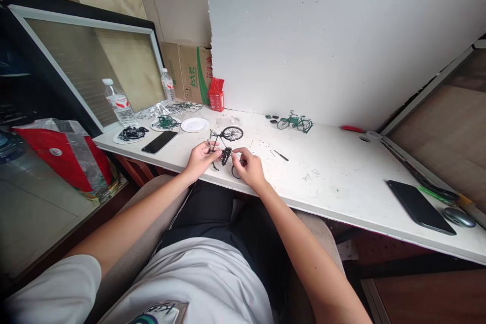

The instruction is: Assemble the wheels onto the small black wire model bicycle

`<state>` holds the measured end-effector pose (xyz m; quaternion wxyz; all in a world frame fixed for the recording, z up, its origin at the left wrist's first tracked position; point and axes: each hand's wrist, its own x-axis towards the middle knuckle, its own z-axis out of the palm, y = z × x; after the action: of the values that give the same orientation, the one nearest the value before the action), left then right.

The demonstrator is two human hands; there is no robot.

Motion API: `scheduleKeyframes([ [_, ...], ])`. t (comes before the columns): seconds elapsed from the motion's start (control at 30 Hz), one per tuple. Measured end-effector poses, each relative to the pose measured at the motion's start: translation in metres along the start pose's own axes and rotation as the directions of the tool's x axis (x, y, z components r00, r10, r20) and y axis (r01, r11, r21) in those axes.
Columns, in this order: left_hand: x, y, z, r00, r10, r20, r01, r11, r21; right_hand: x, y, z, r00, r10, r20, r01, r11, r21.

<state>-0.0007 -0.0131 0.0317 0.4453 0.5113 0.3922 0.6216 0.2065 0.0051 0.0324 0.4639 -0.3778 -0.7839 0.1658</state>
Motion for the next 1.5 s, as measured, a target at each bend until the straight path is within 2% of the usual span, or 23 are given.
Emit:
scheduleKeyframes([
  [0.27,-0.0032,0.0019,0.0047,0.998,-0.054,0.024,0.055,0.997,-0.045,0.0022,0.0047,0.0009,0.996,0.022,0.091,-0.027,0.998,0.052],
  [0.53,-0.0030,-0.0029,0.0028,0.996,-0.080,0.029,0.080,0.996,-0.030,0.0041,0.0061,0.0026,0.997,0.022,0.070,-0.028,0.997,0.076],
  [0.9,-0.0010,-0.0064,0.0027,0.999,-0.029,0.028,0.030,1.000,-0.008,0.0014,0.0017,0.0009,0.999,0.018,0.051,-0.024,0.993,0.116],
  [1.1,-0.0008,-0.0063,0.0026,1.000,-0.014,0.007,0.014,1.000,-0.004,0.0008,0.0008,0.0011,0.998,-0.017,0.056,0.013,0.997,0.079],
  [1.33,-0.0024,-0.0048,0.0029,1.000,-0.023,0.016,0.023,1.000,0.006,0.0032,0.0007,-0.0004,0.998,0.047,0.052,-0.052,0.993,0.103],
  [1.5,-0.0023,-0.0050,0.0023,1.000,-0.017,0.018,0.016,1.000,0.011,0.0024,-0.0002,0.0004,0.997,0.013,0.073,-0.016,0.999,0.045],
])
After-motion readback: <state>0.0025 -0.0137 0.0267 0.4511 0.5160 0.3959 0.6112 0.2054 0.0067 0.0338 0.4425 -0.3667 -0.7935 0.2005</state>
